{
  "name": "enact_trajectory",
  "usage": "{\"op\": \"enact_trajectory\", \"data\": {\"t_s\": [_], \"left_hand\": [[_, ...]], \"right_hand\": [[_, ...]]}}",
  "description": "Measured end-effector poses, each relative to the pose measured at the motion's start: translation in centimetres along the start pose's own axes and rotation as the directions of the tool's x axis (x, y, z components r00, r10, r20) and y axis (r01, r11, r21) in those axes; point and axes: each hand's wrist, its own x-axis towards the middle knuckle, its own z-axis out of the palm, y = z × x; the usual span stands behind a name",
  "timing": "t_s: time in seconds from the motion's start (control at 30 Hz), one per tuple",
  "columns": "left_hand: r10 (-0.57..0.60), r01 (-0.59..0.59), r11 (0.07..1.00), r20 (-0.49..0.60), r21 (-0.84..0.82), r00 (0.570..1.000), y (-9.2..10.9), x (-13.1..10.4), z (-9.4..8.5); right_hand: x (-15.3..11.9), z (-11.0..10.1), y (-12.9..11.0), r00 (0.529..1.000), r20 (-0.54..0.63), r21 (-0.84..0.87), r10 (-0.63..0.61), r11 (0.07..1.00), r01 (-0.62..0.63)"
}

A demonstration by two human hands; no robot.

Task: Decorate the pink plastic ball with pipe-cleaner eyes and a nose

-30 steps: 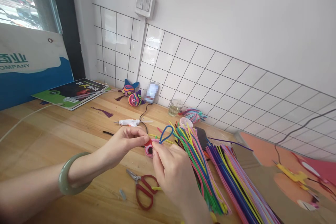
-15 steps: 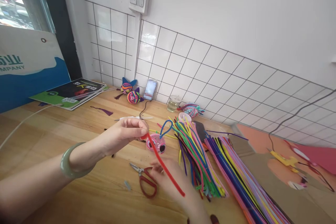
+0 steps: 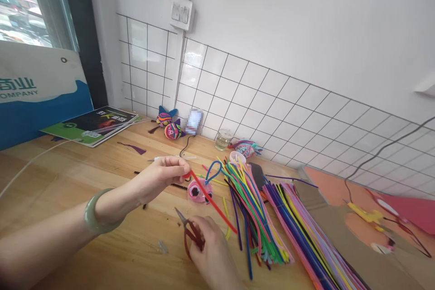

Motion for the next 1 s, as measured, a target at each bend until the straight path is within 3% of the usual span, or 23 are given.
{"op": "enact_trajectory", "data": {"t_s": [0.1,0.2,0.4,0.57,0.83,1.0], "left_hand": [[0.013,-0.017,0.996,-0.037,-0.092,0.999,0.0,0.3,-0.2],[0.016,-0.026,0.984,-0.057,-0.179,0.998,-0.3,0.5,-0.3],[-0.028,0.019,0.968,-0.034,-0.251,0.999,-1.1,0.4,0.0],[-0.022,0.011,0.969,-0.041,-0.247,0.999,-1.6,0.3,0.4],[-0.101,0.098,0.947,0.007,-0.306,0.995,-3.0,-0.3,1.3],[-0.090,0.082,0.964,-0.021,-0.253,0.996,-3.1,-0.6,2.0]], "right_hand": [[0.3,-0.4,0.1,0.995,-0.021,0.303,0.092,0.949,-0.082],[0.4,-0.5,0.4,0.991,-0.069,0.449,0.115,0.890,-0.073],[0.5,-1.5,-0.5,0.977,-0.158,0.294,0.143,0.951,-0.091],[0.8,-2.2,-2.0,0.975,-0.212,0.167,0.066,0.986,-0.030],[1.9,-2.5,-3.6,0.957,-0.291,0.149,-0.025,0.986,0.071],[2.2,-2.9,-4.8,0.958,-0.282,0.151,-0.043,0.984,0.089]]}}
